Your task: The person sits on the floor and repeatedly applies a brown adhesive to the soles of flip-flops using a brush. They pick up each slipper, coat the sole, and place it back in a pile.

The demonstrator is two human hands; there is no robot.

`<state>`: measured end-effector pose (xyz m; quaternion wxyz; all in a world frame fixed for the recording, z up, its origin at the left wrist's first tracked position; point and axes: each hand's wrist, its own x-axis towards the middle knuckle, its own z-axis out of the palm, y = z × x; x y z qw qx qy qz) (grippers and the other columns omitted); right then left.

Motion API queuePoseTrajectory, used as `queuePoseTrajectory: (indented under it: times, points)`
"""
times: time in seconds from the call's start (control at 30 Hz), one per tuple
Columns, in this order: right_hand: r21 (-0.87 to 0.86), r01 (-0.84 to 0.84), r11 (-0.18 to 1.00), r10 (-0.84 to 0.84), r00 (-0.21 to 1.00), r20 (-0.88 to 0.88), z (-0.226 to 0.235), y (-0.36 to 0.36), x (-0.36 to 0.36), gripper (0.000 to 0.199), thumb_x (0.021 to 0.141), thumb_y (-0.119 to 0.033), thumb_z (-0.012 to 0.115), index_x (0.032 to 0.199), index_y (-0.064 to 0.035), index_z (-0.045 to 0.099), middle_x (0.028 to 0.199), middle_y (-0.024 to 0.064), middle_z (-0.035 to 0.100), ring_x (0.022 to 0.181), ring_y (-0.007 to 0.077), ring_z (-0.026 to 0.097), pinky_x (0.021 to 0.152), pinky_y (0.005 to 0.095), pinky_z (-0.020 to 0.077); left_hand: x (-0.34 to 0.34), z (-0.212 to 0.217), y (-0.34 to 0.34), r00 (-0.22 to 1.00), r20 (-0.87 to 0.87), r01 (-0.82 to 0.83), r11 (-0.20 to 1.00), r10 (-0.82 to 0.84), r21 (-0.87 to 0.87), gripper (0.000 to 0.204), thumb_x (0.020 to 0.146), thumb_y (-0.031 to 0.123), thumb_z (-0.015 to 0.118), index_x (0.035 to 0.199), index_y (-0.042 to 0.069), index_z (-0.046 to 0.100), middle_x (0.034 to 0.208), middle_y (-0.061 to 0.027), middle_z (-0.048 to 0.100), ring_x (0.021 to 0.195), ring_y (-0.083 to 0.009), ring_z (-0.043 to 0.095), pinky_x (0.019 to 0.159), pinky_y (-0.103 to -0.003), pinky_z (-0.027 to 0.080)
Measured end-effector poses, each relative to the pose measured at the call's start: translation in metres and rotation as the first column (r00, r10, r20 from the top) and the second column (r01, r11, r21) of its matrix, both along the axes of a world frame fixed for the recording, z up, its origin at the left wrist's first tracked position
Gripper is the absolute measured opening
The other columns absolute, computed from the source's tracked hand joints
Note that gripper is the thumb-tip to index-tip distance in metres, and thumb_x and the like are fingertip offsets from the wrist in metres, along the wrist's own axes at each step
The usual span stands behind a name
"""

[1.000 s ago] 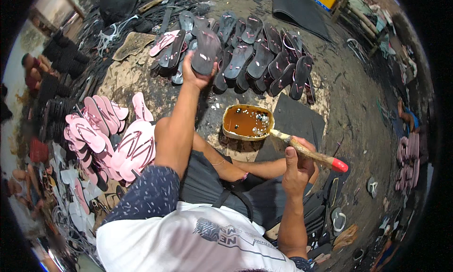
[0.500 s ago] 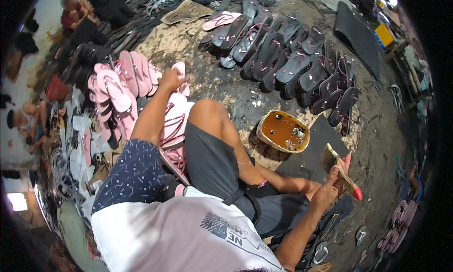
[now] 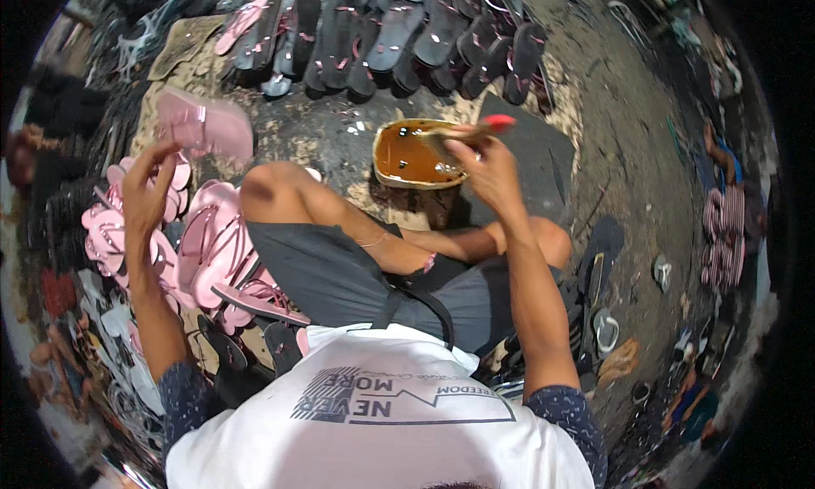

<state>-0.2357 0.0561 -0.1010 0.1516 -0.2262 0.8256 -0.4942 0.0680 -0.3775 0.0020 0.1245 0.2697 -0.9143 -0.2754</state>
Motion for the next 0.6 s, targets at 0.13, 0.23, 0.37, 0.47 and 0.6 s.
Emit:
queuePoseTrajectory:
  times: [0.13, 0.23, 0.37, 0.47, 0.6]
  points:
    - [0.285, -0.094, 0.954, 0.207, 0.892, -0.402, -0.043, -0.023, -0.009, 0.025, 0.090, -0.026, 0.076, 0.110, -0.0111, 0.075, 0.105, 0.0146, 0.074, 0.093, 0.0328, 0.070, 0.086, 0.0386, 0.0542, 0.036, -0.002, 0.048, 0.964, -0.257, 0.169, 0.892, -0.062, 0.420, 0.071, 0.091, 0.043, 0.068, 0.146, 0.001, 0.049, 0.150, -0.0152, 0.049, 0.140, -0.0288, 0.046, 0.116, -0.041, 0.034]
    - [0.274, 0.000, 0.962, 0.139, 0.862, -0.488, -0.028, -0.014, -0.002, 0.025, 0.090, -0.021, 0.076, 0.111, -0.0091, 0.074, 0.112, 0.0126, 0.073, 0.098, 0.0277, 0.070, 0.089, 0.0362, 0.0537, 0.020, -0.039, 0.104, 0.976, -0.038, 0.208, 0.970, -0.214, -0.128, 0.071, 0.079, 0.027, 0.083, 0.140, 0.004, 0.054, 0.146, -0.0148, 0.047, 0.138, -0.0319, 0.043, 0.115, -0.043, 0.035]
    - [-0.291, -0.056, 0.955, -0.039, 0.950, -0.311, 0.004, 0.021, -0.004, 0.023, 0.091, -0.015, 0.075, 0.111, -0.0047, 0.072, 0.116, 0.0097, 0.072, 0.103, 0.0214, 0.069, 0.091, 0.0339, 0.0535, 0.015, -0.056, 0.142, 0.993, -0.082, 0.075, 0.993, -0.083, -0.095, 0.066, 0.081, 0.013, 0.081, 0.140, -0.001, 0.056, 0.147, -0.0162, 0.041, 0.137, -0.0308, 0.045, 0.114, -0.039, 0.037]
    - [0.290, -0.009, 0.957, 0.111, 0.934, -0.339, -0.020, 0.101, -0.035, 0.024, 0.093, -0.015, 0.074, 0.113, -0.0022, 0.070, 0.113, 0.0063, 0.073, 0.103, 0.0175, 0.068, 0.090, 0.0317, 0.0533, 0.020, -0.091, 0.152, 0.952, -0.229, -0.087, 0.894, 0.205, 0.440, 0.063, 0.087, 0.015, 0.079, 0.141, -0.006, 0.053, 0.147, -0.0180, 0.050, 0.137, -0.0284, 0.047, 0.116, -0.039, 0.034]
    - [-0.112, 0.414, 0.903, -0.425, 0.900, -0.096, 0.033, 0.112, -0.039, 0.028, 0.093, -0.030, 0.075, 0.107, -0.0056, 0.073, 0.098, 0.0053, 0.073, 0.090, 0.0155, 0.067, 0.081, 0.0330, 0.0539, 0.009, -0.096, 0.146, 0.822, -0.414, -0.007, 0.733, 0.391, 0.680, 0.065, 0.098, 0.018, 0.067, 0.152, -0.003, 0.038, 0.137, -0.0158, 0.060, 0.127, -0.0202, 0.056, 0.106, -0.032, 0.044]
